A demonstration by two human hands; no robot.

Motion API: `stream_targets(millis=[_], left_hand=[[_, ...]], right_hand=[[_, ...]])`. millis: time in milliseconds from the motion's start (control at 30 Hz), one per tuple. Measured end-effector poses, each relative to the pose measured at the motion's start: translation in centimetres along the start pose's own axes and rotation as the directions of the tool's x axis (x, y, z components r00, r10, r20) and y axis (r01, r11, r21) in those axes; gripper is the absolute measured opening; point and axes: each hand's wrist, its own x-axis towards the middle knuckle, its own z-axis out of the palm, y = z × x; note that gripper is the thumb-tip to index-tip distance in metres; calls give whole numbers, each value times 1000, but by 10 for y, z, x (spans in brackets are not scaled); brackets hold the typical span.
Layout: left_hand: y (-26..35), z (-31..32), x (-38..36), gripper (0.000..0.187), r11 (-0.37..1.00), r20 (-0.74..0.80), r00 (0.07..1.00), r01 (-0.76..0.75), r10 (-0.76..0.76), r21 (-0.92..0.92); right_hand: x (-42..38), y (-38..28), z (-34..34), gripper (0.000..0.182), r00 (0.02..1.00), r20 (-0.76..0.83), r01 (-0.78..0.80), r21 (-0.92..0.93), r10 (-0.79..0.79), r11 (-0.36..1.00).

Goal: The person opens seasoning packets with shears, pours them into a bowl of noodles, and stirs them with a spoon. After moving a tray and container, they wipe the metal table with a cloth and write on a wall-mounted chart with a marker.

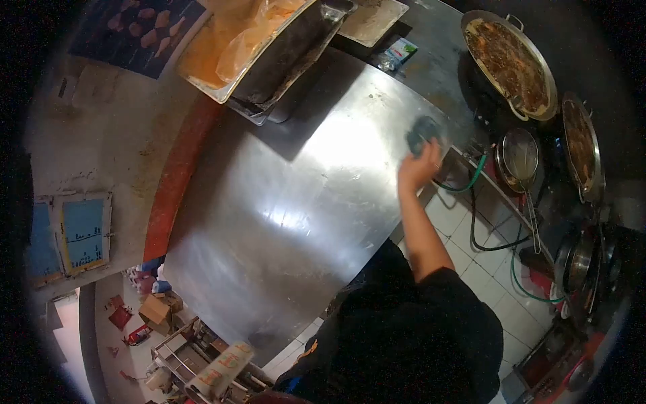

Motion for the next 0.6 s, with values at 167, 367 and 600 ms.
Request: stream_targets(millis=[167, 367, 600], left_hand=[[63, 13, 81, 31, 859, 137, 953, 303, -270, -412], [125, 52, 136, 34, 529, 145, 982, 187, -119, -828], [167, 88, 182, 33, 432, 141, 989, 109, 45, -895]], right_hand=[[0, -110, 99, 27, 943, 208, 171, 372, -261, 912], [-209, -64, -62, 31, -355, 634, -12, 732, -687, 681], [-66, -8, -48, 45, 329, 768, -443, 640, -550, 628]])
